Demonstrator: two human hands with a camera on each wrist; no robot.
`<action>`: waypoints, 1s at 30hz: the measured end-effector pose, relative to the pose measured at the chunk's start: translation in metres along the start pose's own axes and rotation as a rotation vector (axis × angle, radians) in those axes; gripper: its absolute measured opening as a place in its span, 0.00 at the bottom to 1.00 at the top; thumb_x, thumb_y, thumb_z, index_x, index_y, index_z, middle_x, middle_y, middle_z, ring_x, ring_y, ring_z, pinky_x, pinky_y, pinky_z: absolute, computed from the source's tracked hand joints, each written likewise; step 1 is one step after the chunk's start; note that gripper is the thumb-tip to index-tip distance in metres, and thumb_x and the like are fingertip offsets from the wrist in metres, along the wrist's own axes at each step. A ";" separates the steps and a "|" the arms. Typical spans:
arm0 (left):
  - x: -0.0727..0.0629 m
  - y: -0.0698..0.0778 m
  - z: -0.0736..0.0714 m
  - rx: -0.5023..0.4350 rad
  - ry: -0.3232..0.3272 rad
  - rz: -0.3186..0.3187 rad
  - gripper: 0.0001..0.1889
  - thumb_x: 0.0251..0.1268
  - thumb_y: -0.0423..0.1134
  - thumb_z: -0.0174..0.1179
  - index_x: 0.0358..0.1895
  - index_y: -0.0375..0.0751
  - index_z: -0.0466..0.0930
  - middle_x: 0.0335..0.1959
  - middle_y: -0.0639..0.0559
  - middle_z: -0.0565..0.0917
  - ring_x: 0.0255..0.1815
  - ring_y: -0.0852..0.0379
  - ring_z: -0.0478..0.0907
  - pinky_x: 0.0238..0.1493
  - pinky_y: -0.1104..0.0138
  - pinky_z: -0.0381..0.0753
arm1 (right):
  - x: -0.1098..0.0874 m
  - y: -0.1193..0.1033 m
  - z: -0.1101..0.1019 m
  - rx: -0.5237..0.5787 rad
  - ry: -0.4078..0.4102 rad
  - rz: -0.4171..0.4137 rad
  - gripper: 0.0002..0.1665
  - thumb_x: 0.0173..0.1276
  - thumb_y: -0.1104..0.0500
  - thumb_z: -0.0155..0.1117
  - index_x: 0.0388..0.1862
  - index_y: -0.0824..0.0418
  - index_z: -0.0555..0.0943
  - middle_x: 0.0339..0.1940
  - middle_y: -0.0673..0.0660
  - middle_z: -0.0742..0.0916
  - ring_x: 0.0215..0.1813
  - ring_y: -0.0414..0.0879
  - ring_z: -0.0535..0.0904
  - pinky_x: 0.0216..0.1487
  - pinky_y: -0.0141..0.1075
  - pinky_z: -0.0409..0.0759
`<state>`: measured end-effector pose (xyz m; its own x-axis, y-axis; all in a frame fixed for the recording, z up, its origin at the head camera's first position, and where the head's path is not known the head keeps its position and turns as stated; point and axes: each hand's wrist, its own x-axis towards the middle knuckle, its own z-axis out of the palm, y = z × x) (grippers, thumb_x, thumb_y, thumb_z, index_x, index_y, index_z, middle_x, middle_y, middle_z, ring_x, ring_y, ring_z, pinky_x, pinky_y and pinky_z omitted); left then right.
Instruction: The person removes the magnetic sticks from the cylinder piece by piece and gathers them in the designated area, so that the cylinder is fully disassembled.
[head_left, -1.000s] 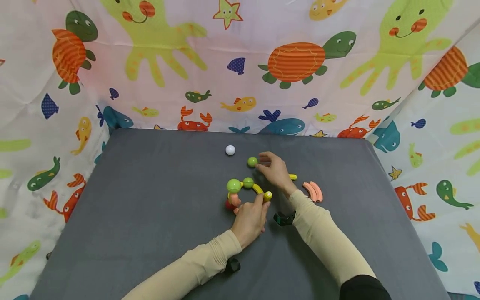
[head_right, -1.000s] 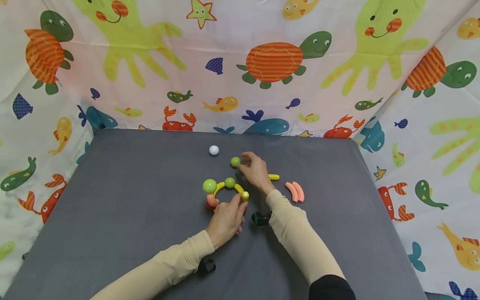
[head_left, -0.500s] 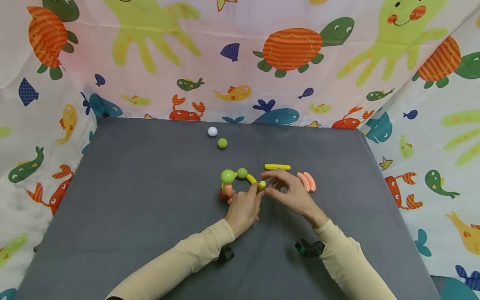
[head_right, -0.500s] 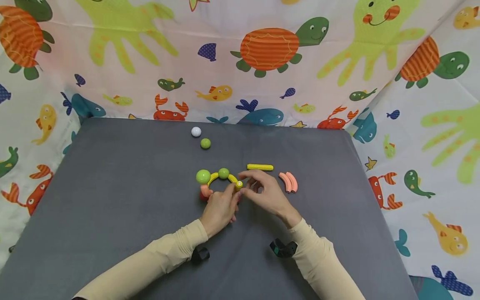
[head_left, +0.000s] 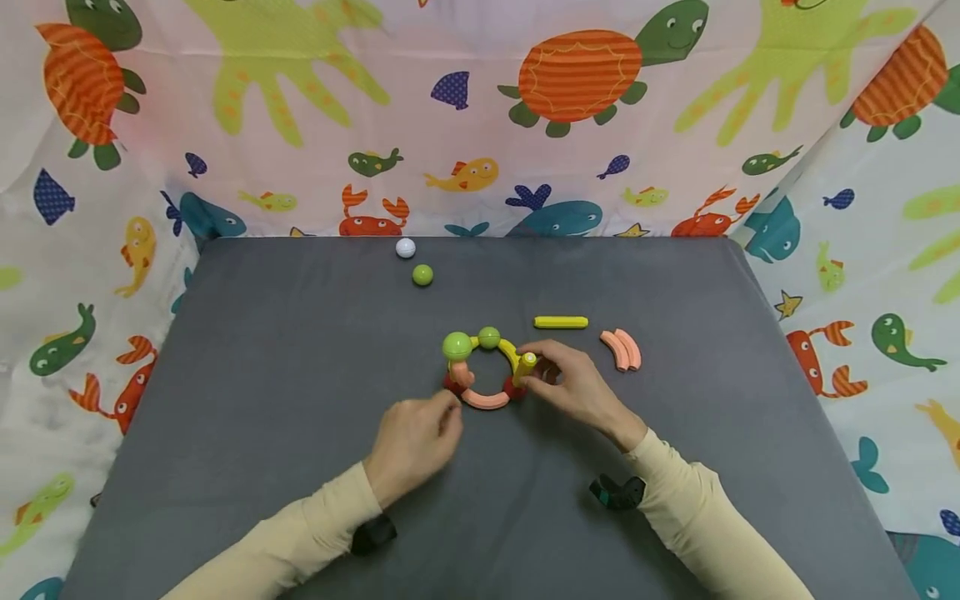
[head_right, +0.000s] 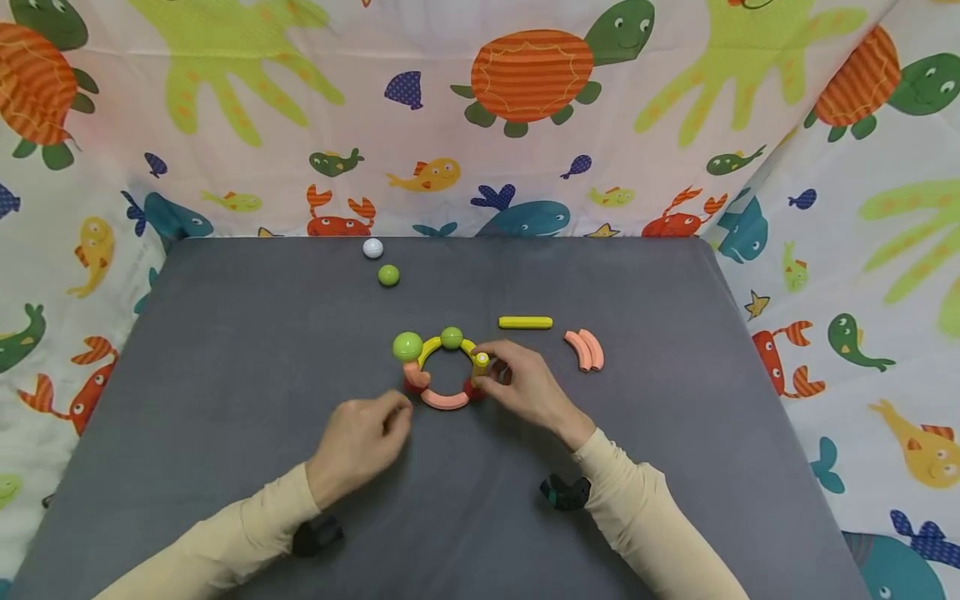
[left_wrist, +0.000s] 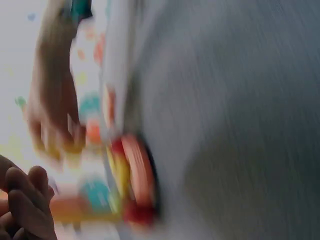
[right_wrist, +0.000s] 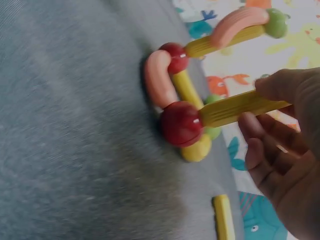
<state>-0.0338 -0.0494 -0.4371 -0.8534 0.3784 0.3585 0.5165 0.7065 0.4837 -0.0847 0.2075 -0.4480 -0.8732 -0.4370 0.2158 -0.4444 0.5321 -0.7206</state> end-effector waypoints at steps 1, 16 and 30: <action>0.003 -0.011 -0.003 0.016 0.008 -0.035 0.06 0.61 0.32 0.60 0.27 0.45 0.80 0.11 0.61 0.70 0.10 0.70 0.59 0.14 0.75 0.57 | 0.000 0.002 0.001 -0.009 -0.017 0.014 0.21 0.62 0.61 0.71 0.54 0.59 0.80 0.40 0.52 0.85 0.36 0.42 0.81 0.37 0.38 0.81; 0.048 -0.064 0.020 -0.296 -0.382 -0.121 0.07 0.64 0.37 0.65 0.43 0.50 0.79 0.41 0.53 0.81 0.48 0.53 0.78 0.56 0.55 0.75 | -0.003 0.012 0.022 -0.158 -0.056 0.144 0.11 0.61 0.58 0.73 0.41 0.56 0.82 0.37 0.57 0.84 0.38 0.46 0.84 0.39 0.40 0.83; 0.032 -0.041 0.039 -0.154 -0.256 -0.049 0.12 0.54 0.41 0.72 0.40 0.48 0.81 0.35 0.54 0.80 0.37 0.59 0.79 0.41 0.63 0.79 | 0.044 0.024 0.024 -0.198 -0.042 0.197 0.16 0.67 0.58 0.67 0.52 0.59 0.83 0.47 0.59 0.87 0.45 0.50 0.85 0.46 0.45 0.83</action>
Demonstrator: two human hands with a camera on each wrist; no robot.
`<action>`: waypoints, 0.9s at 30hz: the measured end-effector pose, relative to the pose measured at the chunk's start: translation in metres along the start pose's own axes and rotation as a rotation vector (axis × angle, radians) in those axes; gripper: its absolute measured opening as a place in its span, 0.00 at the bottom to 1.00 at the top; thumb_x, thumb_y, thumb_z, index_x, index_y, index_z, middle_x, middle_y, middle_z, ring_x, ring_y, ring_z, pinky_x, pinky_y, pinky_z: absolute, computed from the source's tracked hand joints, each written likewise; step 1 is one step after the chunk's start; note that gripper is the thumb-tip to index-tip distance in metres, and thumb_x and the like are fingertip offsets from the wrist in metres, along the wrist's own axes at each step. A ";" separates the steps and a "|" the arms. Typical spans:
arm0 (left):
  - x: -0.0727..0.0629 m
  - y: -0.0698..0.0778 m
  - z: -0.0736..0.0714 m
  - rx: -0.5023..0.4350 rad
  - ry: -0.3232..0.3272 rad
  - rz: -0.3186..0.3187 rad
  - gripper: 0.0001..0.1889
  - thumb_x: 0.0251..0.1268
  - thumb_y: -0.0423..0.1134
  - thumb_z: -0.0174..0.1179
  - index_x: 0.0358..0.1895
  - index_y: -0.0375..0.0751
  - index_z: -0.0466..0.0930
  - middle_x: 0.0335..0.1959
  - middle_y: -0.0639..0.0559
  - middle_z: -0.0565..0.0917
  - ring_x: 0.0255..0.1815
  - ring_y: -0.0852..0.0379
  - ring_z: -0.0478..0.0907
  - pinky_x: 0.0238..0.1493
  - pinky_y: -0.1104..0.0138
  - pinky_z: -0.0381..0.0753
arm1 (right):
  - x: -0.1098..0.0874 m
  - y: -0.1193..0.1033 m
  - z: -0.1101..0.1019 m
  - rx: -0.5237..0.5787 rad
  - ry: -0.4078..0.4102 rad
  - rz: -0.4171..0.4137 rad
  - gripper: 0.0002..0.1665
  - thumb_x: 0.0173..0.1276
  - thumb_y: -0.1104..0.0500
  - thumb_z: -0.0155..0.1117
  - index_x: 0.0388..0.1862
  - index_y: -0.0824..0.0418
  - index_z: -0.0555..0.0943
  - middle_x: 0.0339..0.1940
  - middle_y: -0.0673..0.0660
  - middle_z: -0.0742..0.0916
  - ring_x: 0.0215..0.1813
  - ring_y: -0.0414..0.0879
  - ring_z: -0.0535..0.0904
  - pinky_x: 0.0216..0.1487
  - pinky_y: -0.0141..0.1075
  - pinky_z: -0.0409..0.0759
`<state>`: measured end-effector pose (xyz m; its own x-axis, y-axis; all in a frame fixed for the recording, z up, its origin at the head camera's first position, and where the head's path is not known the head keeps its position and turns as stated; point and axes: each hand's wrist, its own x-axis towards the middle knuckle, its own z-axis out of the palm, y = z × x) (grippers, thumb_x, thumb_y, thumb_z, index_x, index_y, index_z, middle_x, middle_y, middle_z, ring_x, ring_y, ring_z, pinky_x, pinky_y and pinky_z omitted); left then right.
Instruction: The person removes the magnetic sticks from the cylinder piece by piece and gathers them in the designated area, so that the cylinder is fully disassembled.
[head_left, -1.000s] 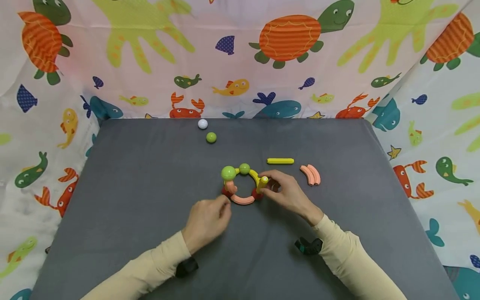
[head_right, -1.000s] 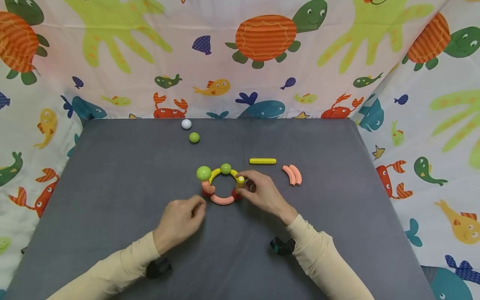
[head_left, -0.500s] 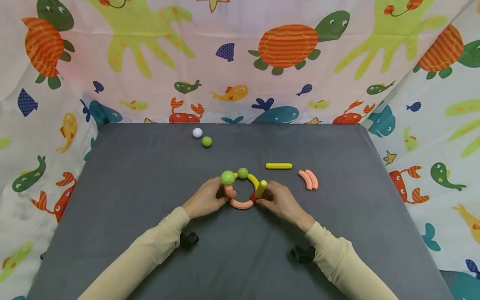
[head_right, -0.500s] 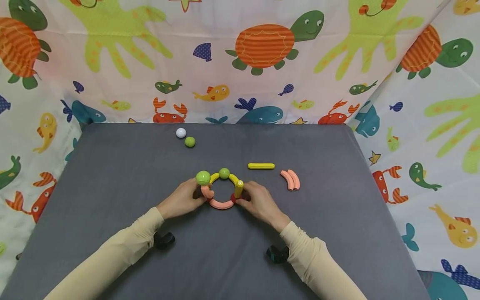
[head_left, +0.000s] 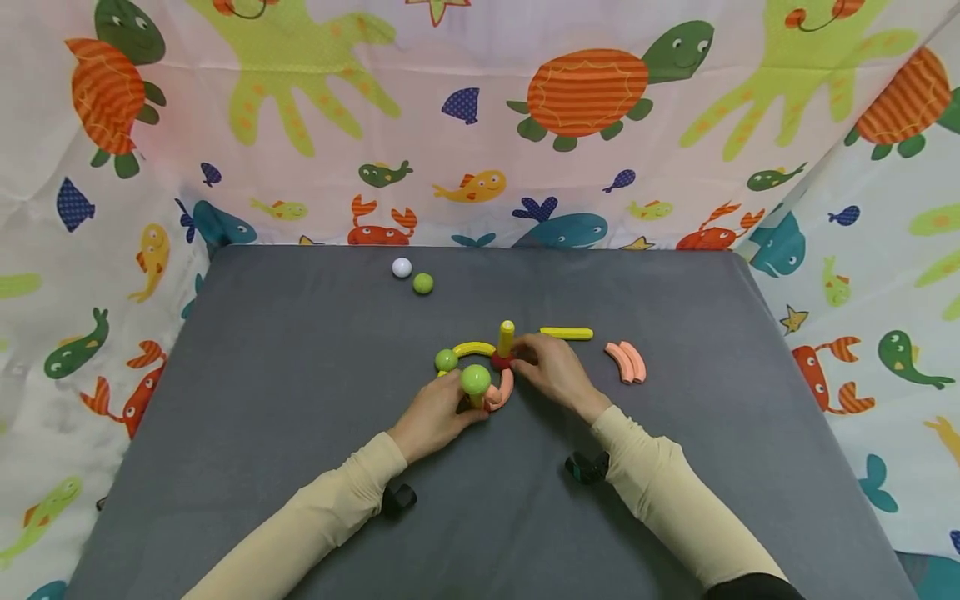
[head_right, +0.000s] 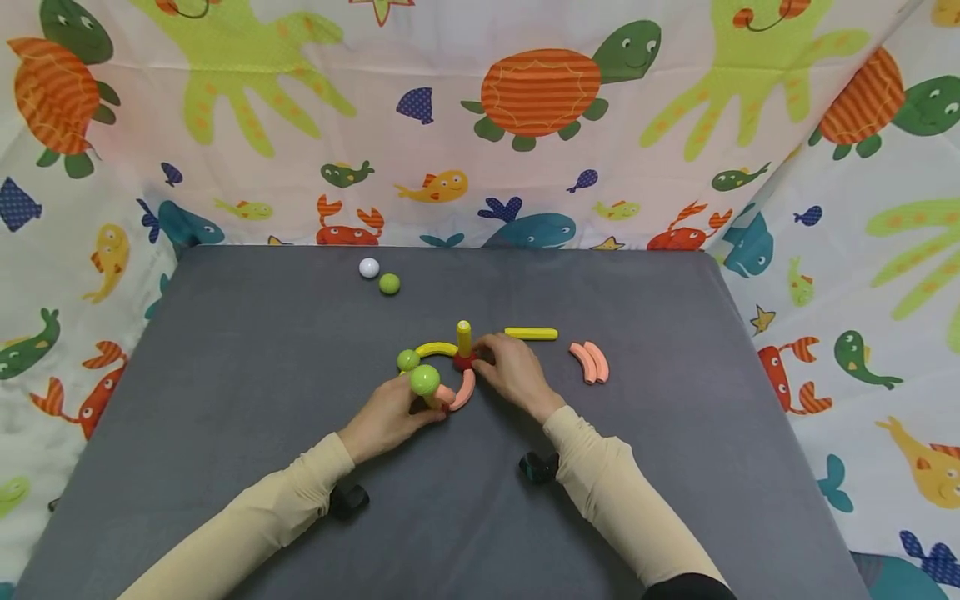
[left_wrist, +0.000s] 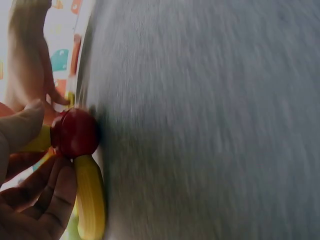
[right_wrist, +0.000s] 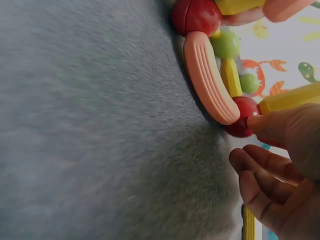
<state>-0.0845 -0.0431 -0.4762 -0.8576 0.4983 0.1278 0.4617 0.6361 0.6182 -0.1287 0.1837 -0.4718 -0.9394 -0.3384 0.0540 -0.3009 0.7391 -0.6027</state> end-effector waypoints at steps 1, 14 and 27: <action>0.000 0.003 0.003 0.012 0.010 0.000 0.12 0.54 0.42 0.73 0.39 0.47 0.80 0.34 0.53 0.79 0.34 0.59 0.78 0.38 0.64 0.79 | 0.003 0.000 0.001 -0.001 -0.011 0.008 0.15 0.67 0.57 0.66 0.52 0.59 0.83 0.47 0.59 0.87 0.45 0.50 0.85 0.46 0.45 0.82; -0.013 0.028 -0.058 -0.024 0.079 0.064 0.25 0.58 0.28 0.61 0.60 0.41 0.73 0.51 0.47 0.79 0.43 0.55 0.76 0.41 0.63 0.78 | -0.046 -0.036 -0.031 0.094 0.091 -0.261 0.17 0.63 0.60 0.69 0.52 0.56 0.81 0.46 0.51 0.85 0.35 0.41 0.80 0.32 0.36 0.78; 0.002 0.049 -0.057 0.061 0.136 0.258 0.18 0.63 0.44 0.66 0.55 0.44 0.82 0.50 0.51 0.82 0.48 0.54 0.77 0.48 0.61 0.80 | -0.049 -0.060 -0.007 -0.017 0.263 -0.447 0.08 0.62 0.62 0.69 0.40 0.57 0.82 0.31 0.49 0.82 0.30 0.39 0.76 0.32 0.28 0.75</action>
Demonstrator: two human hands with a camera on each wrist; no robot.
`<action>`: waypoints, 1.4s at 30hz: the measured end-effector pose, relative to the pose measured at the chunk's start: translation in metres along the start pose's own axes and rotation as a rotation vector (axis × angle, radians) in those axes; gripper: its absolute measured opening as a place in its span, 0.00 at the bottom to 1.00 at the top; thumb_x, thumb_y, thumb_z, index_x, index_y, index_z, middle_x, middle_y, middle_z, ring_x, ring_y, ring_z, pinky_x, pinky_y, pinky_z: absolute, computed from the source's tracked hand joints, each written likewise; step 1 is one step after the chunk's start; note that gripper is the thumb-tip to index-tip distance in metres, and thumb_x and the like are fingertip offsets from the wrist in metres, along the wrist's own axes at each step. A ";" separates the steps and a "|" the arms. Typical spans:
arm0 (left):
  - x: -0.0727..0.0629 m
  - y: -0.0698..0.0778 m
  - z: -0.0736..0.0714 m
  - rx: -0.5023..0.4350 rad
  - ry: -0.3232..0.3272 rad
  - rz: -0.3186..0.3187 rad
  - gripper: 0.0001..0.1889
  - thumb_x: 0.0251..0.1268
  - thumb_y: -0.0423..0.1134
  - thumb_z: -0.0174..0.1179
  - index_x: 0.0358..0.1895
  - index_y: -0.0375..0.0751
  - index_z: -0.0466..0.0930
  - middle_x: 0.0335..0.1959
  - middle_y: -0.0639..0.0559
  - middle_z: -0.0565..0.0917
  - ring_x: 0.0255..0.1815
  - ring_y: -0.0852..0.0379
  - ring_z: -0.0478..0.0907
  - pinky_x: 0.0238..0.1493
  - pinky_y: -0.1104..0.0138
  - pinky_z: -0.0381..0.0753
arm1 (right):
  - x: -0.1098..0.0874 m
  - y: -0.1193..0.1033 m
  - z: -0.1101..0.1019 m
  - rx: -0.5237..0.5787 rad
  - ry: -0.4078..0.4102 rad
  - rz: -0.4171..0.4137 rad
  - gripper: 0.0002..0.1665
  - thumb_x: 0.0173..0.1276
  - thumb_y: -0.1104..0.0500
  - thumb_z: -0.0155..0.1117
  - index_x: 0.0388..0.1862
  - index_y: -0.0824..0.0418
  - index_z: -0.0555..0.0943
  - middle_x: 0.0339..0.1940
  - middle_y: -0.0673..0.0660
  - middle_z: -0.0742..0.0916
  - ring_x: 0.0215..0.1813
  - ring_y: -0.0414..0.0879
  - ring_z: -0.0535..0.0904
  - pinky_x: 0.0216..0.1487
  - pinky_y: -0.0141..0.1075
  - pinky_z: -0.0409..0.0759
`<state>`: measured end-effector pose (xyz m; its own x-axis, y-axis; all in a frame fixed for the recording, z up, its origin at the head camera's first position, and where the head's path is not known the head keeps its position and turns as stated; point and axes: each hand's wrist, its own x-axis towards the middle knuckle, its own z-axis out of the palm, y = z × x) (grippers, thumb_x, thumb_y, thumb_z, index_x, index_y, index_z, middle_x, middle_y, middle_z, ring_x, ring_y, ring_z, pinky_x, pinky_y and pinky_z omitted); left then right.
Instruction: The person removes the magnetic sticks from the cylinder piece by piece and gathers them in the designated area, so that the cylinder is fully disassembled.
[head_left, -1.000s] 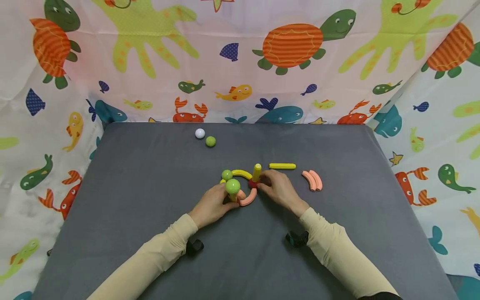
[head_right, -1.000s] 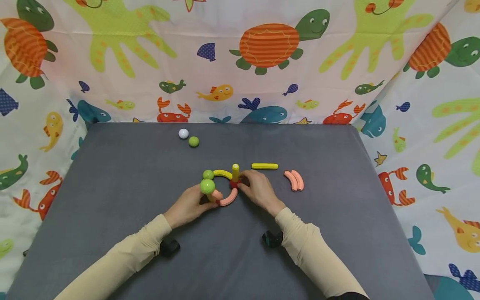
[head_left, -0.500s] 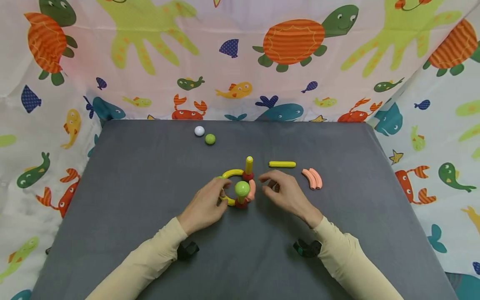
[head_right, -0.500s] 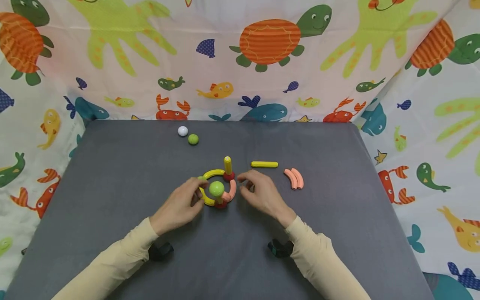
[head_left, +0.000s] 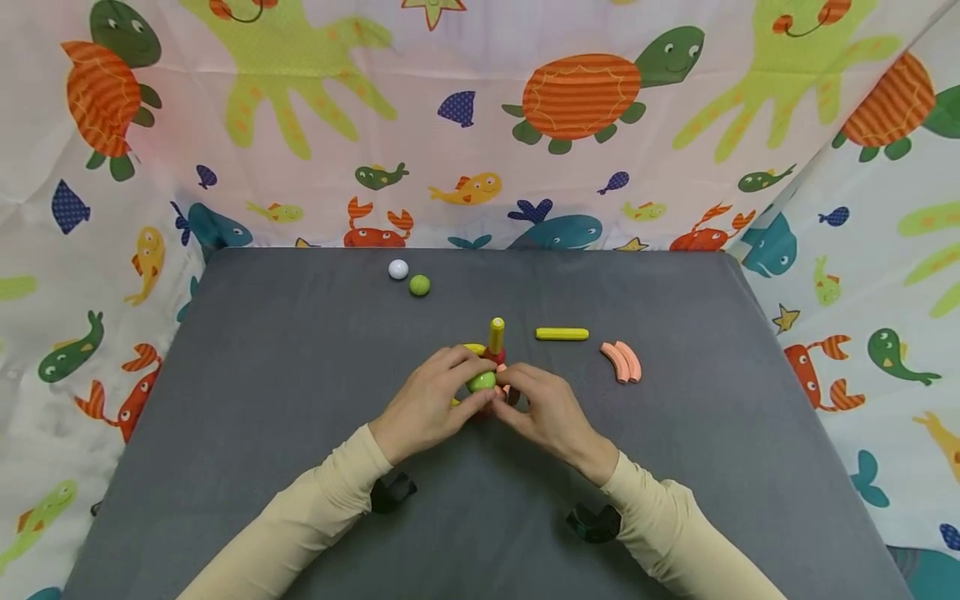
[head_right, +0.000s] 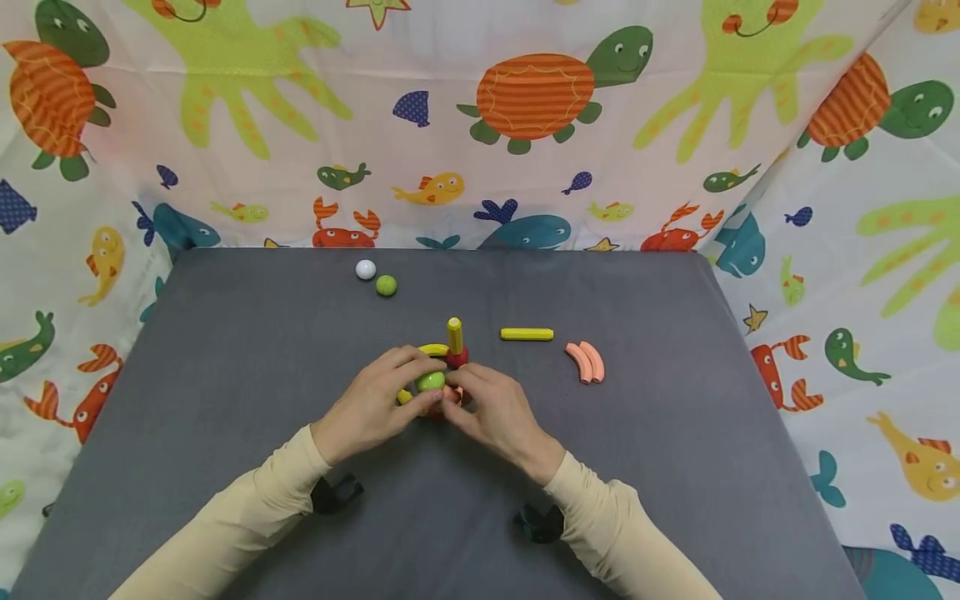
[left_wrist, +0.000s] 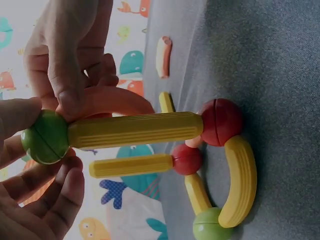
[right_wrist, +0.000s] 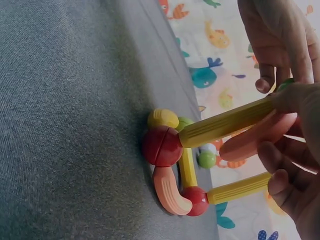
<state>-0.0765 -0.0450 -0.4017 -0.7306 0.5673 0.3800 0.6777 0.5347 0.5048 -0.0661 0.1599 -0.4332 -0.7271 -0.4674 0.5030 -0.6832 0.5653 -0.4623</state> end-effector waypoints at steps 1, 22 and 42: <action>0.000 0.000 0.000 -0.006 0.004 0.005 0.18 0.63 0.44 0.66 0.54 0.44 0.82 0.50 0.50 0.82 0.48 0.54 0.77 0.49 0.61 0.80 | 0.000 0.000 0.000 0.004 0.007 -0.006 0.07 0.62 0.63 0.68 0.39 0.57 0.82 0.30 0.49 0.81 0.29 0.38 0.76 0.31 0.27 0.74; -0.009 -0.001 0.000 -0.062 -0.029 -0.085 0.18 0.63 0.41 0.66 0.55 0.43 0.81 0.48 0.51 0.81 0.39 0.59 0.76 0.38 0.68 0.77 | -0.040 0.108 -0.040 -0.281 -0.217 0.452 0.15 0.70 0.61 0.62 0.50 0.70 0.82 0.35 0.63 0.85 0.40 0.58 0.82 0.48 0.53 0.81; -0.005 0.001 -0.003 -0.081 -0.030 -0.092 0.21 0.63 0.40 0.66 0.60 0.45 0.79 0.48 0.51 0.79 0.39 0.59 0.75 0.37 0.70 0.76 | -0.043 0.118 -0.039 -0.533 -0.008 0.402 0.04 0.62 0.66 0.68 0.34 0.67 0.84 0.27 0.64 0.82 0.28 0.59 0.79 0.31 0.51 0.79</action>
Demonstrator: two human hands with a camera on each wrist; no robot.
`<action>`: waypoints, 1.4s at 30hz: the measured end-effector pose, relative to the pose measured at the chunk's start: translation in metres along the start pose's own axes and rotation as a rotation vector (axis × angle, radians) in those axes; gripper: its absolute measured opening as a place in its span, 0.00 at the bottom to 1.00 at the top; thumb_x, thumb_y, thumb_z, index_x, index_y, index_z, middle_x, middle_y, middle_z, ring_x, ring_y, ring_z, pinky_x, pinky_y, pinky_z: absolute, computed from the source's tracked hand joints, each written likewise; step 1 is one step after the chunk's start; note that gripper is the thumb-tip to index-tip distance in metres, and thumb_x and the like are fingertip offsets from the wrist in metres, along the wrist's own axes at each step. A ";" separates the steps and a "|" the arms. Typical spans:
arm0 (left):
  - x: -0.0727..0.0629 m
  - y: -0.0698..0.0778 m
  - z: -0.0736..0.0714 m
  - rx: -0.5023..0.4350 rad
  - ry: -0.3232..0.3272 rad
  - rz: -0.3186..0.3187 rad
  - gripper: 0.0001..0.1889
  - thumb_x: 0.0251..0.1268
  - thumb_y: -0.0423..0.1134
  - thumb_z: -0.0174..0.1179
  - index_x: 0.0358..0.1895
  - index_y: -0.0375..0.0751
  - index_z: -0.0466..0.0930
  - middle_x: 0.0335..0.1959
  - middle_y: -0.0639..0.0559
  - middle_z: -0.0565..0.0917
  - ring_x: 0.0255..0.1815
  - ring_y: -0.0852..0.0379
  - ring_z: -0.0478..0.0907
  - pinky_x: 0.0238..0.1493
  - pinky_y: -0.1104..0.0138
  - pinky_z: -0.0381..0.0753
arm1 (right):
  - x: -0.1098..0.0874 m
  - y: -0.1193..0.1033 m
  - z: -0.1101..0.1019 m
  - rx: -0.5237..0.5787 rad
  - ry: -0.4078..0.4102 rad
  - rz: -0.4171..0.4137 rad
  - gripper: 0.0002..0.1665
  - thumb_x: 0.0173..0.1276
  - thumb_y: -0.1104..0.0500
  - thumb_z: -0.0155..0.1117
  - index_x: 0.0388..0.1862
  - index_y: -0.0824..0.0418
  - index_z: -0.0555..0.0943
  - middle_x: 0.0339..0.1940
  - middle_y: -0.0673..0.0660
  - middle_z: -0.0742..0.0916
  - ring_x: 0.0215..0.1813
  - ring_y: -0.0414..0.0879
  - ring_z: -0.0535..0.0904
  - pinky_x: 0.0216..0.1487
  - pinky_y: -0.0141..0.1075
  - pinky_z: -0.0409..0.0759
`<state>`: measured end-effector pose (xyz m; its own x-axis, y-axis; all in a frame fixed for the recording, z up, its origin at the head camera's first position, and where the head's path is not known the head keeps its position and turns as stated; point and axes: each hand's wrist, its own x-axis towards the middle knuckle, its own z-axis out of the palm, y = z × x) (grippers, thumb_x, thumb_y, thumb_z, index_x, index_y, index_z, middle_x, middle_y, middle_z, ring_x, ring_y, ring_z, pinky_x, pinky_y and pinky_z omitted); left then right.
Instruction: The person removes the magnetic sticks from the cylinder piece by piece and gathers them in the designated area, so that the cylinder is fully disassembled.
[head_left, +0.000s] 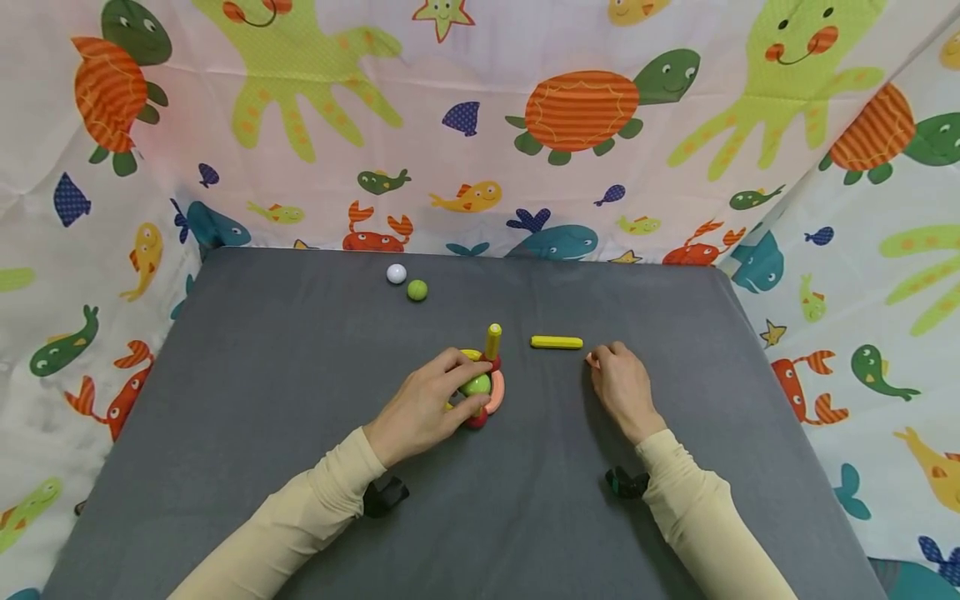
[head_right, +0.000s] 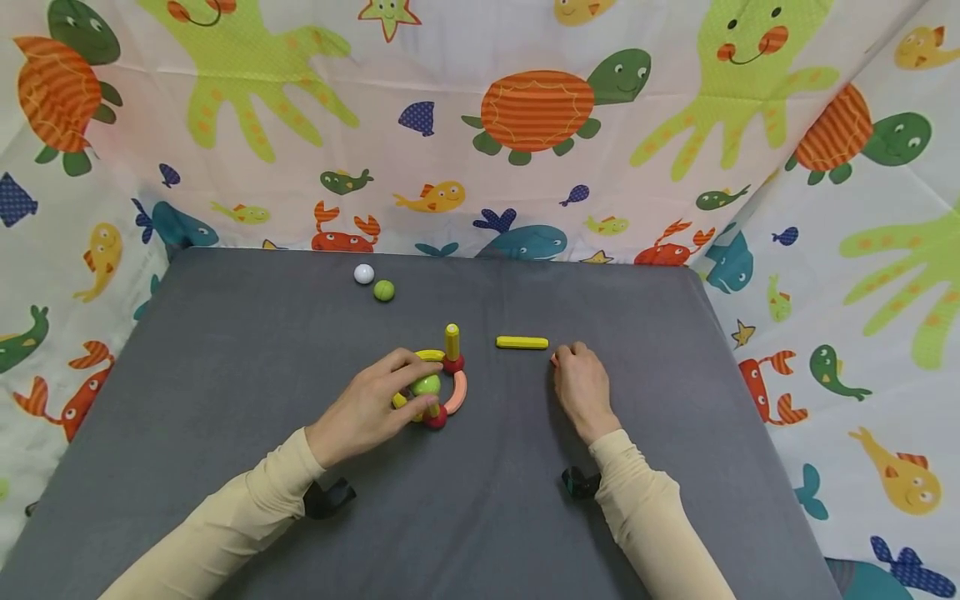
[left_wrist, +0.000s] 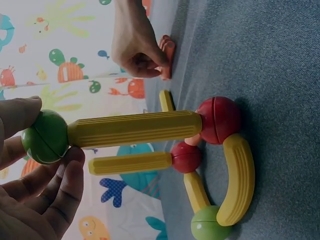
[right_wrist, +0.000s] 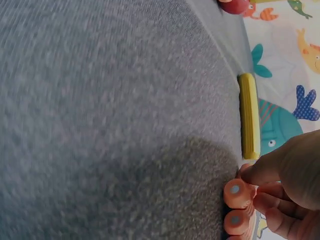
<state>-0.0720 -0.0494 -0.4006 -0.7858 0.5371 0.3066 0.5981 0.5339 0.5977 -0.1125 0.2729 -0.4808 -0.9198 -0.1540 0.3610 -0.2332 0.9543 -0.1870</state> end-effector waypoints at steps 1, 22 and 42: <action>0.001 0.001 0.000 -0.001 -0.003 -0.005 0.22 0.63 0.41 0.66 0.61 0.44 0.78 0.49 0.51 0.79 0.40 0.59 0.75 0.38 0.69 0.77 | 0.000 -0.002 -0.001 0.004 0.003 -0.002 0.04 0.62 0.66 0.68 0.34 0.67 0.84 0.27 0.63 0.82 0.28 0.59 0.79 0.31 0.51 0.78; -0.002 -0.004 0.009 -0.204 0.006 -0.085 0.28 0.61 0.31 0.64 0.65 0.37 0.68 0.48 0.48 0.79 0.37 0.59 0.77 0.41 0.63 0.82 | -0.001 -0.127 -0.043 0.788 -0.183 -0.260 0.30 0.64 0.61 0.70 0.64 0.56 0.73 0.50 0.53 0.83 0.36 0.45 0.82 0.33 0.34 0.79; -0.003 -0.013 0.033 -0.081 0.094 -0.087 0.06 0.60 0.30 0.66 0.37 0.39 0.79 0.26 0.50 0.77 0.24 0.62 0.69 0.28 0.72 0.70 | 0.004 -0.144 -0.048 0.669 -0.071 -0.361 0.26 0.56 0.57 0.77 0.53 0.59 0.81 0.48 0.54 0.85 0.36 0.39 0.76 0.34 0.34 0.78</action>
<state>-0.0724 -0.0361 -0.4339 -0.8477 0.4256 0.3166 0.5154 0.5196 0.6814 -0.0674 0.1474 -0.4081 -0.7630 -0.4649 0.4491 -0.6440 0.4863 -0.5906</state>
